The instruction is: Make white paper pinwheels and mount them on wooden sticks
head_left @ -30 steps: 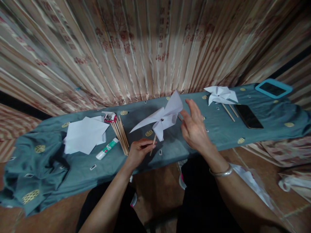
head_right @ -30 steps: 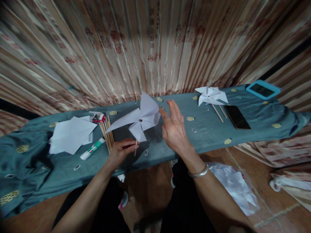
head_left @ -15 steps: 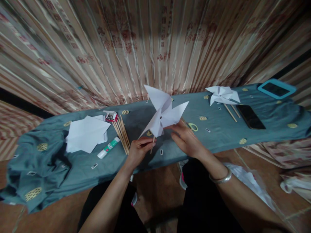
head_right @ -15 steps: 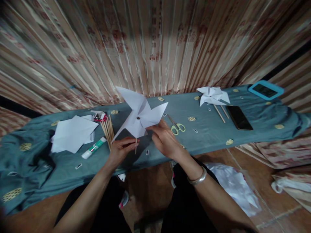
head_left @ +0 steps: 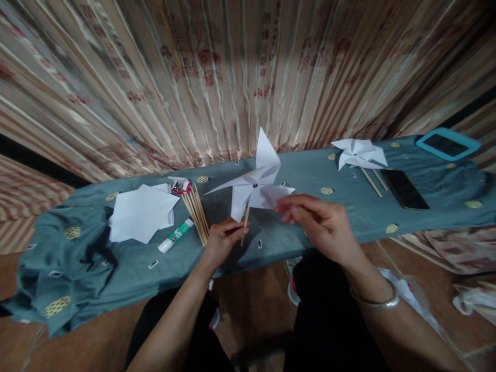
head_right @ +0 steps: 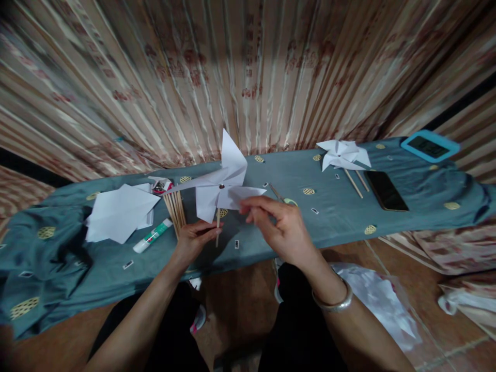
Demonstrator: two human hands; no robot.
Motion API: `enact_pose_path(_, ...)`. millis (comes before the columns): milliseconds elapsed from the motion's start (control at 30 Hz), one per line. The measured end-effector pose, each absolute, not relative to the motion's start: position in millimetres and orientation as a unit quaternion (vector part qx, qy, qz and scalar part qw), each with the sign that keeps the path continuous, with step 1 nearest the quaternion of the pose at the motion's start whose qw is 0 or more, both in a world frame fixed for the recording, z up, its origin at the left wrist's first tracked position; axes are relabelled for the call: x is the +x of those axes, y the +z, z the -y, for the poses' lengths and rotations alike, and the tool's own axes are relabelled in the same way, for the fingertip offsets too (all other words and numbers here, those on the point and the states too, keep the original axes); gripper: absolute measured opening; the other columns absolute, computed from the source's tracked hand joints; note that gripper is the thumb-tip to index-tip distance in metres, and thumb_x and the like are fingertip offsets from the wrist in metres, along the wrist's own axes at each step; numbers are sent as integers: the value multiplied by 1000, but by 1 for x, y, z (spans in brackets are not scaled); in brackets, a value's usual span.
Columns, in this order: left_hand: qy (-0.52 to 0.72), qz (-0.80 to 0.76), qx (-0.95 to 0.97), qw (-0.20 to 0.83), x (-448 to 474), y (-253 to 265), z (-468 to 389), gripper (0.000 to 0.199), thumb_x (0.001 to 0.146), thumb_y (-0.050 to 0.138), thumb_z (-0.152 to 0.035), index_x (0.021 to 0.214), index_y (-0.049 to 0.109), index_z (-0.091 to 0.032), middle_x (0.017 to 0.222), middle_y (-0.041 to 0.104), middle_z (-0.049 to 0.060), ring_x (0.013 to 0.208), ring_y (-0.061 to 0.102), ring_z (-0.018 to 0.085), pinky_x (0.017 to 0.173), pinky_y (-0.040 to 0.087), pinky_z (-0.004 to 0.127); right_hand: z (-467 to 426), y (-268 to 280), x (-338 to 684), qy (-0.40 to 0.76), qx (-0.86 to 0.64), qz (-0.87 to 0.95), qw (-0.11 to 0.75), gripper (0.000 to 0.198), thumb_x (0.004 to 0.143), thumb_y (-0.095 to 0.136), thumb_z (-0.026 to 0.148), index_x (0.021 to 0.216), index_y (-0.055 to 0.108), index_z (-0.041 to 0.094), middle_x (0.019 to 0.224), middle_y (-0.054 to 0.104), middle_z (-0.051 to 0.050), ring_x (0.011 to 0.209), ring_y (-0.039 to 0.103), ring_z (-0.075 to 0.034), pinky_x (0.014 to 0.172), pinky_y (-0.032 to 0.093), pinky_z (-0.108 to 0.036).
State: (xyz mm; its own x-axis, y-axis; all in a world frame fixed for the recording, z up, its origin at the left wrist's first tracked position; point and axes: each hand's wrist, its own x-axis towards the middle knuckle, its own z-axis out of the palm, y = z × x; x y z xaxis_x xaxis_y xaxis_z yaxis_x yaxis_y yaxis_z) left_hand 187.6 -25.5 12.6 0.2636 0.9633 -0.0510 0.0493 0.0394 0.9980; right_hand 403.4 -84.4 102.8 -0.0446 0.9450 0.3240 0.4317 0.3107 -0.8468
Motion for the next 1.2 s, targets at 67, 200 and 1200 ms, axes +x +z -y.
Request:
enact_pose_path(67,403,-448,564,564,187,12,26,23,61,83,-37,80,81,-22,74,75,4,68,65,17,62,50,26,81,100,407,159,-558,647,494,24,96,48,23,110,68,21,101,75,-6,85,71,-16,81,57,-32)
enact_pose_path(200,393,-454,558,572,187,12,26,23,61,82,-35,80,81,-22,79,77,5,72,67,18,65,52,27,68,87,416,-5,-585,678,446,34,93,46,20,124,62,19,128,66,-12,123,59,-25,106,46,-46)
enact_pose_path(1200,426,-457,490,608,196,25,30,16,59,83,-30,70,79,-19,77,76,4,76,66,17,77,51,29,65,63,398,343,-514,772,146,26,95,51,30,95,73,18,81,76,-5,76,70,-18,69,46,-27)
